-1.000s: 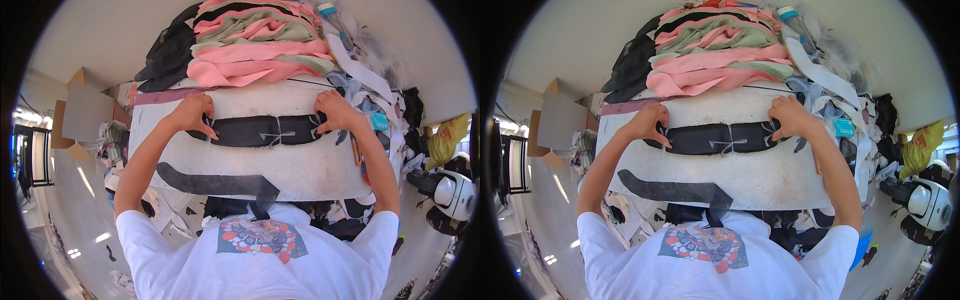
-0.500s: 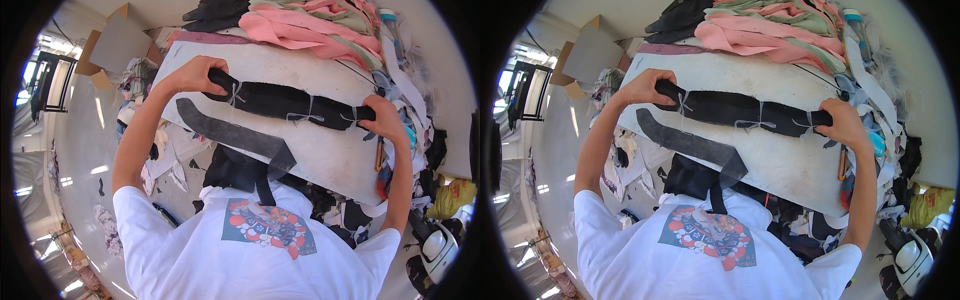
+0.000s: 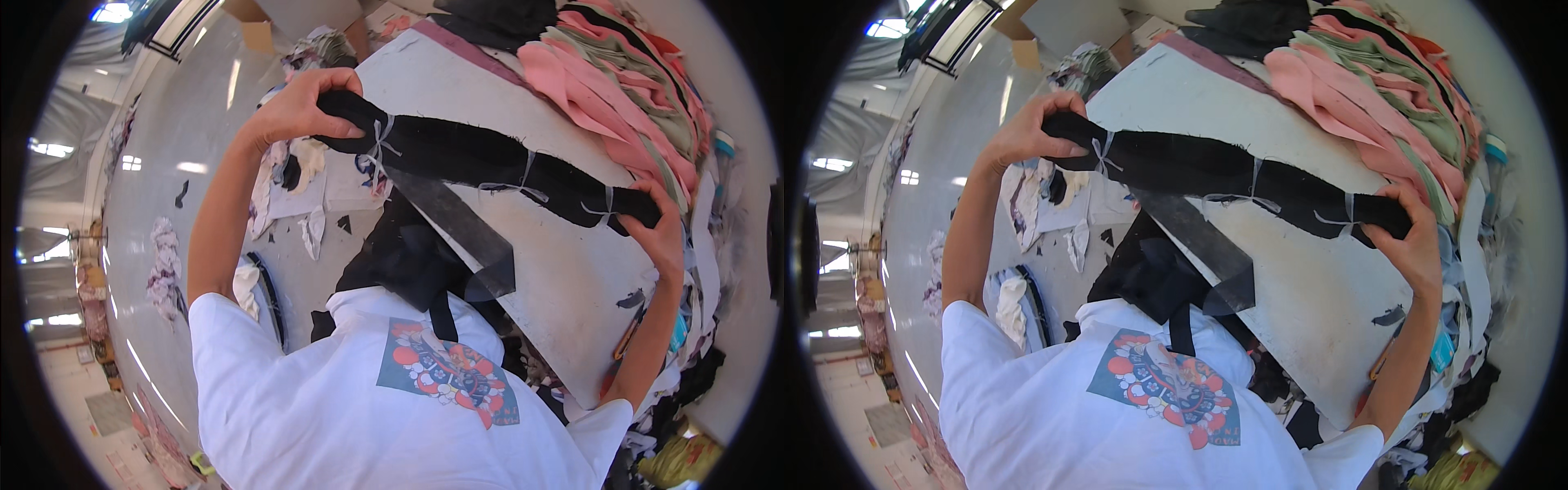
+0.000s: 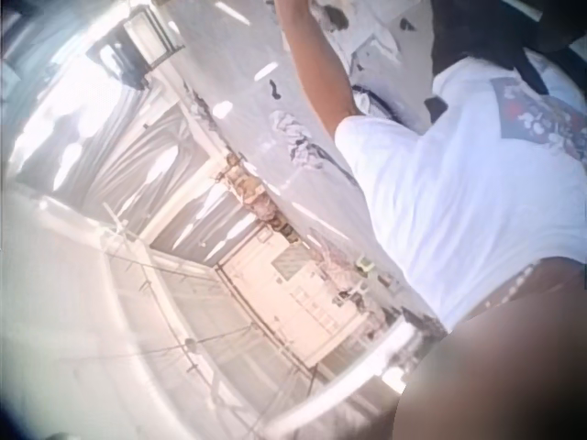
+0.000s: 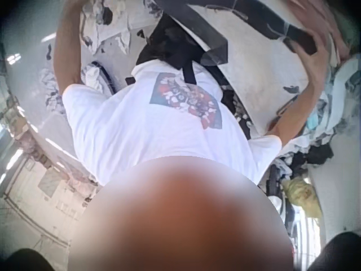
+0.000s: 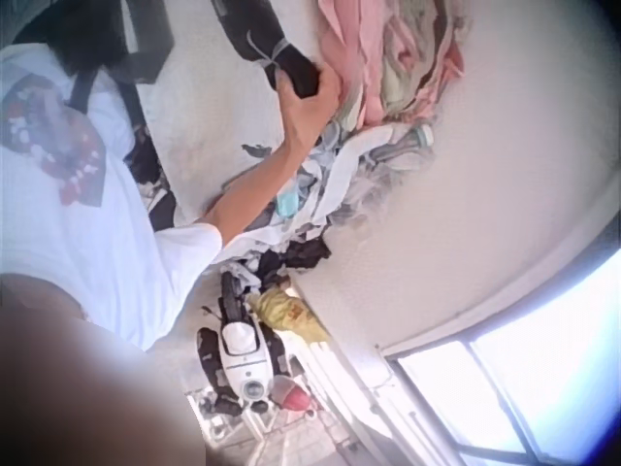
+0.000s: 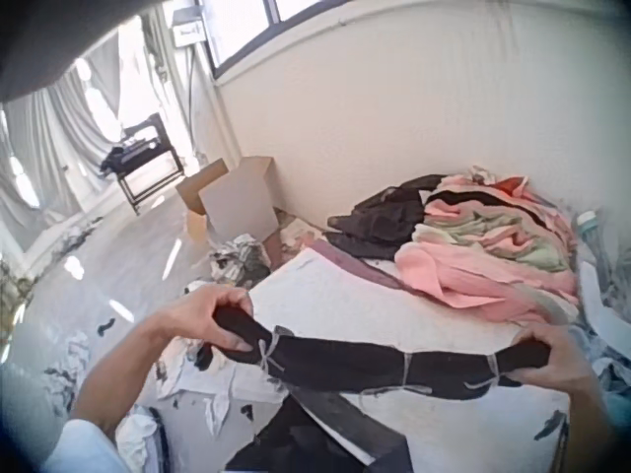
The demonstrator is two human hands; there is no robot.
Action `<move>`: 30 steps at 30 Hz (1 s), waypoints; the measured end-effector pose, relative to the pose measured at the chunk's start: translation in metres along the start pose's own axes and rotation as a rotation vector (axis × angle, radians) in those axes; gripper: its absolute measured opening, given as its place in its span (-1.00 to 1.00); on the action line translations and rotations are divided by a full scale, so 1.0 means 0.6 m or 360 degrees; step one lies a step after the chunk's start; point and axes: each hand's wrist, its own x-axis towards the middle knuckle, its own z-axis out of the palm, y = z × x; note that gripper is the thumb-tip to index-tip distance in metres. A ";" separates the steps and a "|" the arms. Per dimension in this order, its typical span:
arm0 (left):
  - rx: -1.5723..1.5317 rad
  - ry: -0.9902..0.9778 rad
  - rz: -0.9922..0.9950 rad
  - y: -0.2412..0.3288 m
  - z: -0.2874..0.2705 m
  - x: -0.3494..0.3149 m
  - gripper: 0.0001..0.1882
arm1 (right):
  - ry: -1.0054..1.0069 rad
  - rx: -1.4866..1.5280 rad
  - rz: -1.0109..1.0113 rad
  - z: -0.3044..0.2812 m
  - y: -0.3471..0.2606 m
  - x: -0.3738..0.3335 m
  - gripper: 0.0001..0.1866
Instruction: The person aligns and folds black fabric pieces on a cluttered worktable, then uses a needle and thread to stitch the pieces together. The person repeatedly picks up, aligns, and sews the fabric, creating a small pile of finished stitched pieces.
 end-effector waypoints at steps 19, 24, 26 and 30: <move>-0.0997 0.1510 -0.0754 -0.273 0.182 -0.557 -0.64 | -0.1051 0.0343 -0.0816 0.416 -0.364 0.211 -0.43; -0.1330 0.2013 -0.1076 -0.364 0.370 -0.684 -0.65 | -0.1526 0.0157 -0.1081 0.658 -0.454 0.167 -0.40; -0.1487 0.2128 -0.1222 -0.380 0.439 -0.710 -0.66 | -0.1693 0.0108 -0.1104 0.749 -0.458 0.142 -0.41; -0.1683 0.2347 -0.1366 -0.389 0.576 -0.735 -0.65 | -0.1995 0.0040 -0.1124 0.888 -0.466 0.073 -0.39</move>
